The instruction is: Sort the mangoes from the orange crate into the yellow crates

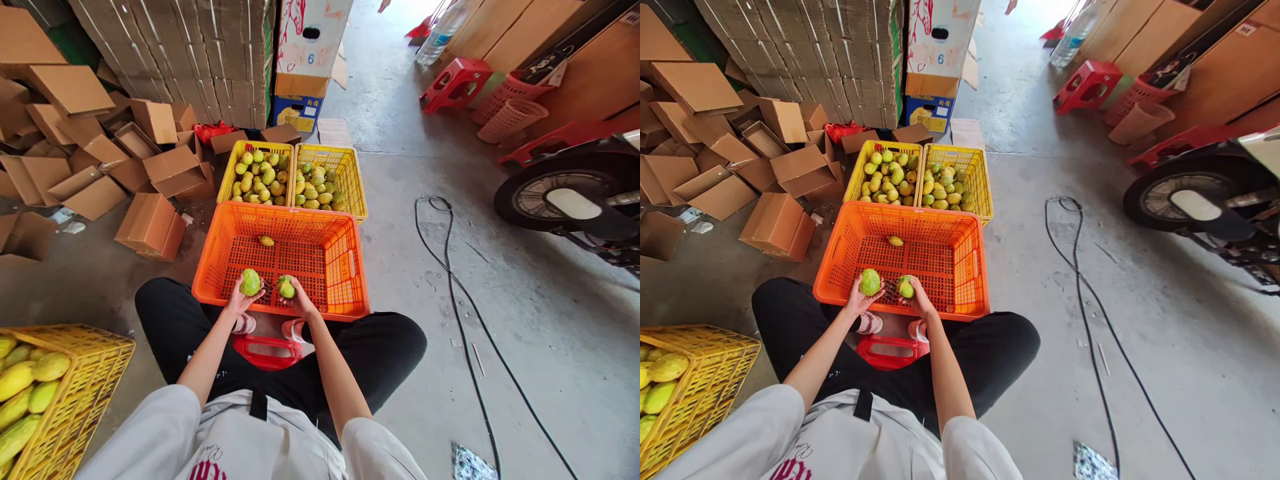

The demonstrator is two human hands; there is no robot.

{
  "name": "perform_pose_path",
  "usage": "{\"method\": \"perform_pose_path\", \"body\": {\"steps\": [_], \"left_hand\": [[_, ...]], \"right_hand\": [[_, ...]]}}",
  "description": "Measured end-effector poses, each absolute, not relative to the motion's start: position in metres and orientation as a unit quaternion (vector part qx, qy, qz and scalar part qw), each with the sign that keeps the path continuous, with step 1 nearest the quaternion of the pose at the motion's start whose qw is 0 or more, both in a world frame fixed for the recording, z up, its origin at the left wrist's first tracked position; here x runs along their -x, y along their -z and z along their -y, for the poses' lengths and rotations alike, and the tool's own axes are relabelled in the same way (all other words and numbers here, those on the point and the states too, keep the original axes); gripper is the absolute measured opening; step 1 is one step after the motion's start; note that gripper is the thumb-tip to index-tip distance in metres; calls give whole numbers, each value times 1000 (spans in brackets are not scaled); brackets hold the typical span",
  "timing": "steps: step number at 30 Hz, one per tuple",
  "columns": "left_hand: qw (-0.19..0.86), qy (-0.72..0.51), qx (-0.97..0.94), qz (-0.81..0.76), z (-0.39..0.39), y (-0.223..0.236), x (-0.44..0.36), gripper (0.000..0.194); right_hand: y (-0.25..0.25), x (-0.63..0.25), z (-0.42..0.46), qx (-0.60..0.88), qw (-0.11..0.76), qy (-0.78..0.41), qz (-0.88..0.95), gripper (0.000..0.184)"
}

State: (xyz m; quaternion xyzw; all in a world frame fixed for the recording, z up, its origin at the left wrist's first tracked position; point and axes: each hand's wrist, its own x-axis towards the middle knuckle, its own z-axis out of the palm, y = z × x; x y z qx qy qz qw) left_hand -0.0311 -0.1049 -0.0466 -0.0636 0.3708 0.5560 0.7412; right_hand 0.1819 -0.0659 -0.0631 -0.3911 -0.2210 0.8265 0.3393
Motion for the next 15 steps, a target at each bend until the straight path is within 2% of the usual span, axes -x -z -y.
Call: {"method": "perform_pose_path", "body": {"steps": [4, 10, 15], "left_hand": [[724, -579, 62, -368, 104, 46, 29, 42], [696, -591, 88, -399, 102, 50, 29, 36], [721, -572, 109, -376, 100, 44, 30, 44]], "right_hand": [[67, -181, 63, 398, 336, -833, 188, 48], [71, -182, 65, 406, 354, -816, 208, 40], [71, -182, 68, 400, 362, -808, 236, 56]]}}
